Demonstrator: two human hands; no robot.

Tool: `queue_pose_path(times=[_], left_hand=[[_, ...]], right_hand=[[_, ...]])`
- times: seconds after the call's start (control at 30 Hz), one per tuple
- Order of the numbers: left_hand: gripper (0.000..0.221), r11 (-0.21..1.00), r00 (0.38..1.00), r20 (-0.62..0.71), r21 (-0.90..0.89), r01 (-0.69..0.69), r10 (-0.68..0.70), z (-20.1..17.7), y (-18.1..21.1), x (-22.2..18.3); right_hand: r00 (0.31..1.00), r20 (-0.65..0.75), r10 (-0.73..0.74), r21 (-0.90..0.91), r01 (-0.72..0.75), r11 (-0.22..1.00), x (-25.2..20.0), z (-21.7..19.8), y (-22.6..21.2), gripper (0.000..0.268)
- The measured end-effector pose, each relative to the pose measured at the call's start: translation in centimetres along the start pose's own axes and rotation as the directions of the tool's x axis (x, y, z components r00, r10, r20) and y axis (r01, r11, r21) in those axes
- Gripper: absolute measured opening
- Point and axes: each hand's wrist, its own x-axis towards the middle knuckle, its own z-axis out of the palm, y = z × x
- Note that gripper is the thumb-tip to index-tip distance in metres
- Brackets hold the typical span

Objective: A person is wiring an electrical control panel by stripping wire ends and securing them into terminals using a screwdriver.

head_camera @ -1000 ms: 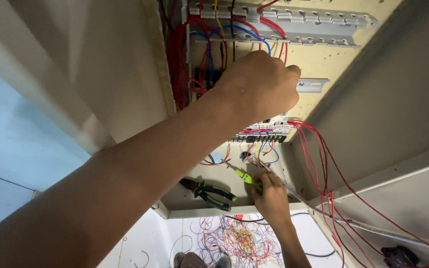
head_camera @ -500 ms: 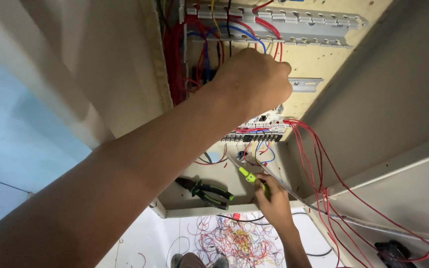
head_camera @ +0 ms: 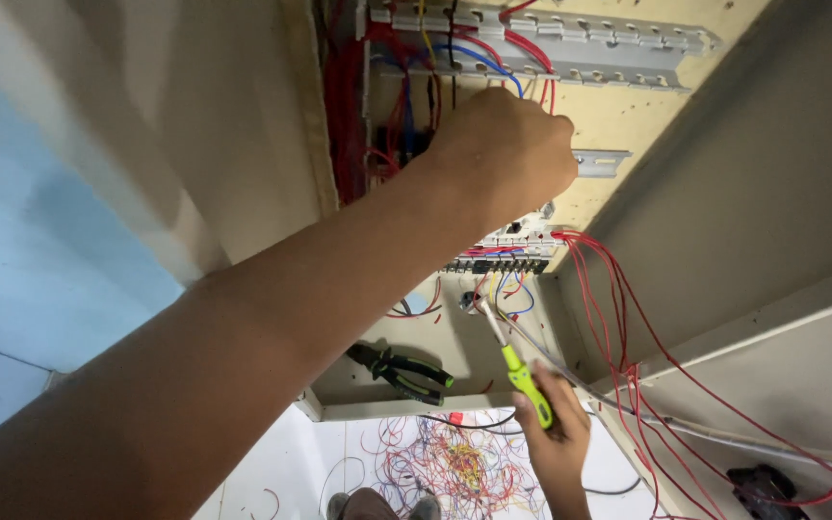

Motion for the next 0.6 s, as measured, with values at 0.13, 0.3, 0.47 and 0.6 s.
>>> queue_pose_path(times=[0.13, 0.3, 0.47, 0.6], left_hand=[[0.026, 0.999, 0.999, 0.019, 0.01, 0.051, -0.051, -0.8, -0.2, 0.1], [0.027, 0.999, 0.998, 0.052, 0.038, 0.023, -0.025, -1.5, -0.3, -0.2], [0.033, 0.999, 0.989, 0.141, 0.008, 0.046, -0.047, -2.3, -0.1, -0.1], [0.029, 1.0, 0.992, 0.128, -0.007, -0.002, 0.003, -2.8, 0.0, -0.7]], right_hand=[[0.985, -0.17, -0.035, -0.016, 0.033, 0.999, 1.2, -1.6, -4.2, 0.04], [0.994, -0.111, -0.022, -0.184, 0.001, 0.983, 4.8, -3.9, -13.7, 0.038], [0.963, -0.05, -0.266, -0.3, 0.24, 0.923, 6.3, -4.0, -17.8, 0.028], [0.977, -0.032, -0.21, -0.355, 0.185, 0.916, 6.2, -4.1, -19.1, 0.035]])
